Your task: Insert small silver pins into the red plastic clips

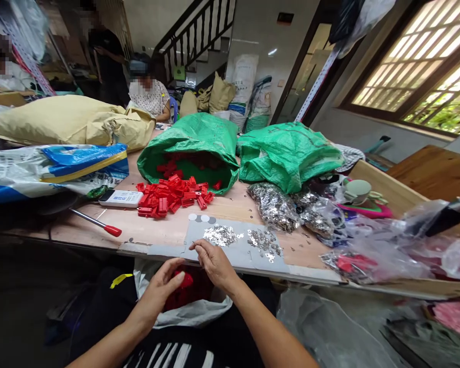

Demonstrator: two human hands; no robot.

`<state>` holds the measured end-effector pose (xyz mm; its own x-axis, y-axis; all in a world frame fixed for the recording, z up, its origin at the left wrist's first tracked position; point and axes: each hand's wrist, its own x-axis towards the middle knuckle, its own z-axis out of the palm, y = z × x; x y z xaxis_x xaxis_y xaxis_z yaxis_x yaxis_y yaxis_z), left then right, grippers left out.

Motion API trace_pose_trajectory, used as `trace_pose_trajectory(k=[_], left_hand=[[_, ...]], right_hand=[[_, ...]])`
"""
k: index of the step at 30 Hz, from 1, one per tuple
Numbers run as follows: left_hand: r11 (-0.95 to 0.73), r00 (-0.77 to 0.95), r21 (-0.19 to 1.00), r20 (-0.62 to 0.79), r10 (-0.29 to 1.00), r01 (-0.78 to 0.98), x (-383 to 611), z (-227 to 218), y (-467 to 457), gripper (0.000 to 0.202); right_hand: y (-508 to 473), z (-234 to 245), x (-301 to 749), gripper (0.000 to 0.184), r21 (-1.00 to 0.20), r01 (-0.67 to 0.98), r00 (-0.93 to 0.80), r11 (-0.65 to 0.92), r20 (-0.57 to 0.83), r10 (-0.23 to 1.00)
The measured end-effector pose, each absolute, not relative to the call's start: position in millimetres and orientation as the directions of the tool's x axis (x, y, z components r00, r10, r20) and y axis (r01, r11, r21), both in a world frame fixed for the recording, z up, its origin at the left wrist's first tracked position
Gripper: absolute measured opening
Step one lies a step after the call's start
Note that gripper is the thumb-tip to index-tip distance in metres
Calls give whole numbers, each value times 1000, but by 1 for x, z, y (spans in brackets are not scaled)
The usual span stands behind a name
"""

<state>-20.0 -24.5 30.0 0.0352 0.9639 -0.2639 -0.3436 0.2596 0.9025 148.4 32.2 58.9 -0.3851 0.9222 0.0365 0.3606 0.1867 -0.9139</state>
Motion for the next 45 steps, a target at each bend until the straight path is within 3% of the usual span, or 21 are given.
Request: trace_pose_trajectory(k=[4,8,18,25,31,34,37,41,45], left_hand=[[196,43,965,-191,981,-173,-25,15,-27,39],[219,59,950,-211,976,-222,-27,3,-28,40],[222,34,914,-224,974,-339,-32,-8,-24,42],[248,-18,909,-269,963,-334,-32,-1,-23,47],[288,72,912,-279,958,-292,-33,8,-18,45],[268,10,893,-283,959,-361,-31,14,-17,47],[272,-46,839,-332,942,-471,-32,26,-18,54],[274,-22,734,-366,931,-621,-33,45,-18,67],[281,54,678,-335,941,-680,-30,50,-17,50]], right_hand=[[63,57,131,17,-843,466,-400,268,70,914],[98,61,96,7,-724,589,-389,359,135,911],[167,68,14,39,-496,845,-182,199,84,980],[158,67,33,30,-575,798,-188,182,49,981],[154,64,64,25,-746,647,-219,160,19,976],[148,67,79,24,-820,551,-232,153,25,972],[123,78,94,22,-883,419,-351,209,55,935],[72,93,106,21,-843,428,-532,327,57,845],[39,96,111,27,-807,470,-604,356,0,797]])
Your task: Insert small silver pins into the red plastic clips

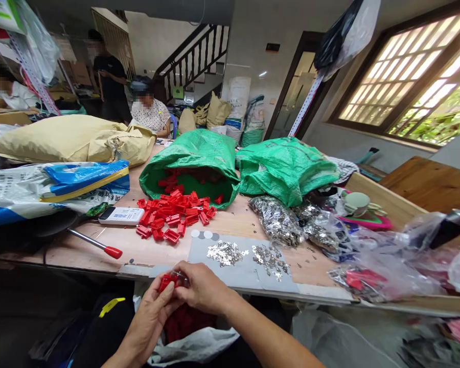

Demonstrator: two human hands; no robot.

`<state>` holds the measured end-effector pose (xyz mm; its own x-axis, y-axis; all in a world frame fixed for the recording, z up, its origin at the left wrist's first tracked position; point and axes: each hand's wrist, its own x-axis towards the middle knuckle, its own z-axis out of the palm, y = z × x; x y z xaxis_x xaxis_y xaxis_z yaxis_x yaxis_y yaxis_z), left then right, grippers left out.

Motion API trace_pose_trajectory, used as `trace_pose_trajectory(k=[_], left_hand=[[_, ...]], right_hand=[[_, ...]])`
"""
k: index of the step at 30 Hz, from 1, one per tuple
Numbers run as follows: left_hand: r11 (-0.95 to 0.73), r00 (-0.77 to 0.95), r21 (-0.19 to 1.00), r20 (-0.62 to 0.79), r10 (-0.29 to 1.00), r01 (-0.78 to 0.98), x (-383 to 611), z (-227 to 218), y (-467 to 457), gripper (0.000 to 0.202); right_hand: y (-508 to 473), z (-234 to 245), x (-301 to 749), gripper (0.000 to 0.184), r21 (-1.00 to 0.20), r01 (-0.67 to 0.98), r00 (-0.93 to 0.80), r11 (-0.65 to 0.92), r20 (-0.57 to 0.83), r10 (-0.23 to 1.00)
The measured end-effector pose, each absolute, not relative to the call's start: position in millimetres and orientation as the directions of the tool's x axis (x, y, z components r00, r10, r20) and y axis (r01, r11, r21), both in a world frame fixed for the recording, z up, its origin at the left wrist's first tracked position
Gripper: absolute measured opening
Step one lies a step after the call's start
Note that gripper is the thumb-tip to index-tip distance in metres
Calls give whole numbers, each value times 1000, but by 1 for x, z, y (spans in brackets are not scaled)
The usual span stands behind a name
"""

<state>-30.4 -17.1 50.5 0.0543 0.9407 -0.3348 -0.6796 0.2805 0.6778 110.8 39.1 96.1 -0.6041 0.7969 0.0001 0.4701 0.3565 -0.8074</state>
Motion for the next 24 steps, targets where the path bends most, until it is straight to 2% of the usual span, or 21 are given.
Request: trace_pose_trajectory(k=[3,7,11,14,16,24], left_hand=[[309,59,696,-358,932,-648,-30,48,-19,39],[351,69,724,-389,919,-593,-34,44,-23,40],[392,120,718,-400,909,-575,-38,40,-25,43],[431,143,701,-432,890,-568,-34,42,-27,52],[452,162,687,-445,881,-569,-29,44,-29,57],[473,149,712,-470,870,-519,-14,50,-33,60]], right_hand=[[35,94,120,22,-837,454,-581,306,-17,814],[42,89,149,15,-794,548,-405,262,22,914],[47,80,196,15,-643,736,-194,213,102,976],[50,77,233,18,-427,903,3,51,125,992],[53,76,252,17,-329,943,82,-43,105,991],[65,71,254,16,-262,964,65,-47,60,996]])
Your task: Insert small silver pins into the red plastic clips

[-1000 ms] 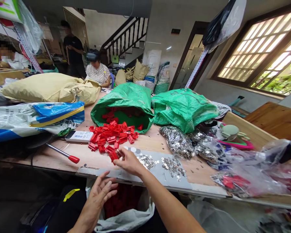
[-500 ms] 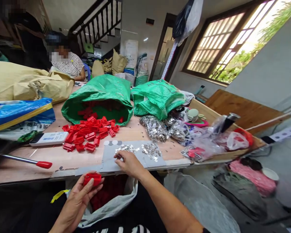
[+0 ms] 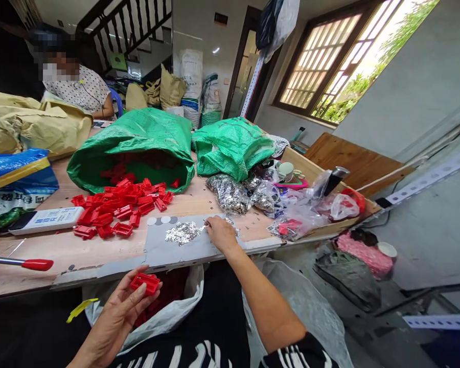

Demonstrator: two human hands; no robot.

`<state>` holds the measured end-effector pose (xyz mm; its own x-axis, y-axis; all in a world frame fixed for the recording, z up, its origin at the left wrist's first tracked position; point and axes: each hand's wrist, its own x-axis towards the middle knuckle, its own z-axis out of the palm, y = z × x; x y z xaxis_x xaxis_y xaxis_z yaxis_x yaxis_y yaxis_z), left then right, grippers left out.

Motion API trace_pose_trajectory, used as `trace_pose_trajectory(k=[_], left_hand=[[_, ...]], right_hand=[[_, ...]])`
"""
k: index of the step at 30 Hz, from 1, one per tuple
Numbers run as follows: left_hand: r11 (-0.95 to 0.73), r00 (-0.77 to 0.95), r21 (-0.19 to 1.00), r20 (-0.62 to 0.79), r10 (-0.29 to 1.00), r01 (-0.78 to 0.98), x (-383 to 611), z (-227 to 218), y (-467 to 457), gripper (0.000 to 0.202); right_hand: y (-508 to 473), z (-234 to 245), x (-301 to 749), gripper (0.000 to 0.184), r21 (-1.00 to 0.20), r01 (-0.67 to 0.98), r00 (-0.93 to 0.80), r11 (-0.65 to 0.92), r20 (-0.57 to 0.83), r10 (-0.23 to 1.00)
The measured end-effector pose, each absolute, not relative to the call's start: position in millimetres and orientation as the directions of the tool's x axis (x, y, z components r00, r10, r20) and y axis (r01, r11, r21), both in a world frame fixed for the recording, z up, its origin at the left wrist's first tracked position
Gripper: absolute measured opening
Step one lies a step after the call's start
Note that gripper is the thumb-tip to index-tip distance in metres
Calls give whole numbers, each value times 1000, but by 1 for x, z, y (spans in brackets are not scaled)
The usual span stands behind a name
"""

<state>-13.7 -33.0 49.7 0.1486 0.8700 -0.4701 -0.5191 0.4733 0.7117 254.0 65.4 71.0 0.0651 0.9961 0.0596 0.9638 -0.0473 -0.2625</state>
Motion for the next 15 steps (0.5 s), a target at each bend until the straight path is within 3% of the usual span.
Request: trace_pose_trajectory(k=[9,15], left_hand=[[425,113,763,-428,897,-487,-14,51,-31,49],[360,75,821,-366,928,-444,-15,43,-23,46]], right_hand=[[70,66,248,13,-281,959,38,-23,50,998],[59,72,253,18,-366,930,51,-24,64,997]])
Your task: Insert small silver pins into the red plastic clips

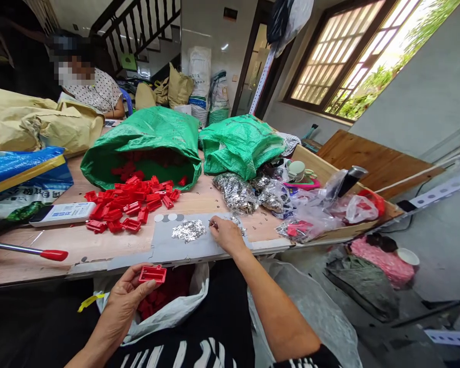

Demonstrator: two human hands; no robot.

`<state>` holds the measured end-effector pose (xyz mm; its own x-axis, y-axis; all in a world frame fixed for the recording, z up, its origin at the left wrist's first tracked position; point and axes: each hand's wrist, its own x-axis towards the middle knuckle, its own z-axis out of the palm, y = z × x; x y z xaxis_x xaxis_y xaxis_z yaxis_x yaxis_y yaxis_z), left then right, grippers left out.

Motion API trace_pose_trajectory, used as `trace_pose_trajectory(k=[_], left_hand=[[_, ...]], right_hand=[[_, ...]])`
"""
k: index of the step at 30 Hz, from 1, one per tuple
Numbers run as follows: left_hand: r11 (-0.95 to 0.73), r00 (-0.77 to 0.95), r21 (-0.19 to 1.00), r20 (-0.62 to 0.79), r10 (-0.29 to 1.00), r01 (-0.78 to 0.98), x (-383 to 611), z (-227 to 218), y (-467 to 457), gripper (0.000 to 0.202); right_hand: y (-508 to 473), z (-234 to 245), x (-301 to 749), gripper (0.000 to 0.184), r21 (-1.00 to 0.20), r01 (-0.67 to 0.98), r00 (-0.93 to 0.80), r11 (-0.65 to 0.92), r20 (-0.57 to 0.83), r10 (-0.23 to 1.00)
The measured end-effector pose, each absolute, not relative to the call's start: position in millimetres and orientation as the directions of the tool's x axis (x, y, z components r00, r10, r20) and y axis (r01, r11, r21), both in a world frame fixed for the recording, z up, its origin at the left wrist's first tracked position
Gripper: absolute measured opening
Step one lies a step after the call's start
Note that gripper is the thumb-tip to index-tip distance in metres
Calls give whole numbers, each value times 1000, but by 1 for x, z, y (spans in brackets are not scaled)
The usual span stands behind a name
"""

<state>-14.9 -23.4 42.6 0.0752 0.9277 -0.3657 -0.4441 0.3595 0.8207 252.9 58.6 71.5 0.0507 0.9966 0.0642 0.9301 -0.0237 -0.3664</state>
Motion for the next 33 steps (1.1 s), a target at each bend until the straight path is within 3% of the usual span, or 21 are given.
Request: trace_pose_trajectory(k=[2,7,12,23,33], left_hand=[[321,66,848,-325,943,-422,-15,39,-21,45],[220,14,912,-230,973,-346,-14,38,-17,42],[140,-30,950,-155,987,-279,-13,44,-16,38],[-28,-28,998,27,999,-63,-12,49,-15,33],[-225,53,957,219,974,181,-15,40,-17,32]], right_hand=[[55,71,253,16,-433,901,21,7,60,998],[52,67,247,10,-738,669,-48,81,66,997],[41,76,226,12,-857,499,-114,127,80,990],[4,106,169,5,-801,517,-402,301,84,912],[2,89,162,14,-657,561,-461,504,258,849]])
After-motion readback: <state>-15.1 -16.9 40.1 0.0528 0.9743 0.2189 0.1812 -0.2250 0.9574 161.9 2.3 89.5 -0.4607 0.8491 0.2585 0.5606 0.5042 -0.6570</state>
